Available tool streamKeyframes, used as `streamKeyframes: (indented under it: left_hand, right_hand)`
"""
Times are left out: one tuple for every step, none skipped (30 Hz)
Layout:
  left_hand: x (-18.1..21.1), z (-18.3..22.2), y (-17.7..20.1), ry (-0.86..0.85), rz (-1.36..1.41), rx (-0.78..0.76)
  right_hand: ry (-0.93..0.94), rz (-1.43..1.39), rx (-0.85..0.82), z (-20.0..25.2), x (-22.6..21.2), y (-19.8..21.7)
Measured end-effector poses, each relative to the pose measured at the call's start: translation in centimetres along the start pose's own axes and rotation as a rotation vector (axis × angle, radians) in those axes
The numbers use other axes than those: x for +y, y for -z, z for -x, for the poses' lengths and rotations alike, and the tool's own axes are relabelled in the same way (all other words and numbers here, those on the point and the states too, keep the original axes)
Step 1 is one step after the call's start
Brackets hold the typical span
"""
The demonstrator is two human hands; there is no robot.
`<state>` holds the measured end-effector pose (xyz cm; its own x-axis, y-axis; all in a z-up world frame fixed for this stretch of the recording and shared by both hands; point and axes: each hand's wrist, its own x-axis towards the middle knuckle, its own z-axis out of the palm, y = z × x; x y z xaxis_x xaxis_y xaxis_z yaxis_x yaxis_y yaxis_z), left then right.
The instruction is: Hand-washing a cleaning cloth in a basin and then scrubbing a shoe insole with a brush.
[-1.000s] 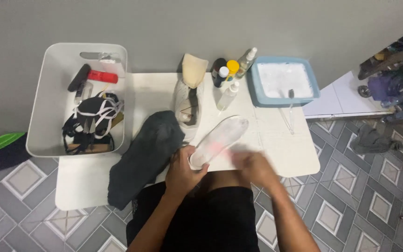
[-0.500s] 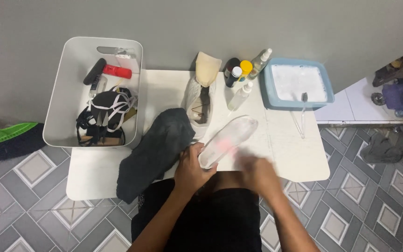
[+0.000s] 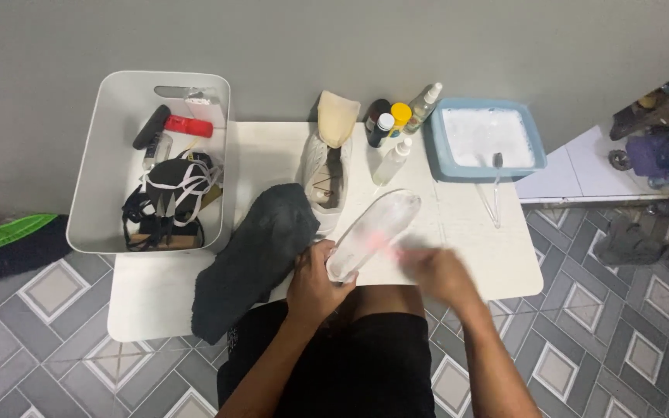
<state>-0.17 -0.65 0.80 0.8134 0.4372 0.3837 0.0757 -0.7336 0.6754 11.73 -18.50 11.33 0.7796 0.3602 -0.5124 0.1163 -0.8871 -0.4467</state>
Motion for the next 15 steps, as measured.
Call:
streamKeyframes:
  left_hand:
    - [-0.1,0.0,-0.1,0.009,0.010,-0.002]
    - [-0.1,0.0,-0.2,0.019,0.019,-0.002]
    - [-0.2,0.2,-0.4,0.017,0.021,0.000]
    - [-0.4,0.2,-0.6,0.012,0.010,0.000]
    - [-0.6,0.1,-0.8,0.006,-0.002,-0.001]
    - [-0.6,0.0,-0.7,0.004,-0.002,-0.001]
    - [-0.6,-0.1,-0.6,0.005,0.018,-0.010]
    - [-0.7,0.1,-0.4,0.008,0.040,-0.024]
    - [-0.4,0.0,-0.1,0.007,0.042,-0.028]
    - [0.0,-0.2,0.1,0.004,0.035,-0.019]
    - [0.5,-0.4,0.4,0.001,0.029,-0.010]
    - [0.4,-0.3,0.2,0.001,0.030,-0.007]
    - [0.4,-0.1,0.1,0.000,0.031,-0.006]
    - [0.2,-0.2,0.0,-0.003,0.028,-0.004]
    - [0.2,-0.4,0.0,-0.004,0.025,0.000]
  right_hand:
    - [-0.047,0.109,0.222,-1.3,1.4,0.9]
    - [-0.088,0.219,0.444,-2.6,2.8,1.9]
    - [-0.088,0.221,0.447,-1.3,1.2,1.0]
    - [-0.034,0.186,0.268,-0.3,-0.4,0.2]
    - [0.023,0.150,0.090,0.8,-2.1,-0.6]
    - [0.023,0.149,0.092,1.0,-1.9,-0.5]
    - [0.033,0.033,0.042,1.2,-1.7,-0.4]
    - [0.040,-0.083,-0.008,1.6,-1.5,-0.5]
    - [0.035,-0.084,-0.007,0.1,0.4,0.4]
    - [-0.017,0.040,0.198,-1.5,2.3,1.4]
    - [-0.066,0.165,0.404,-3.1,4.2,2.6]
    - [-0.064,0.167,0.406,-1.3,1.7,2.4]
    - [-0.035,0.142,0.298,0.6,-0.9,2.2]
    - [-0.002,0.114,0.190,2.4,-3.5,2.1]
    - [0.003,0.113,0.191,2.7,-3.7,1.8]
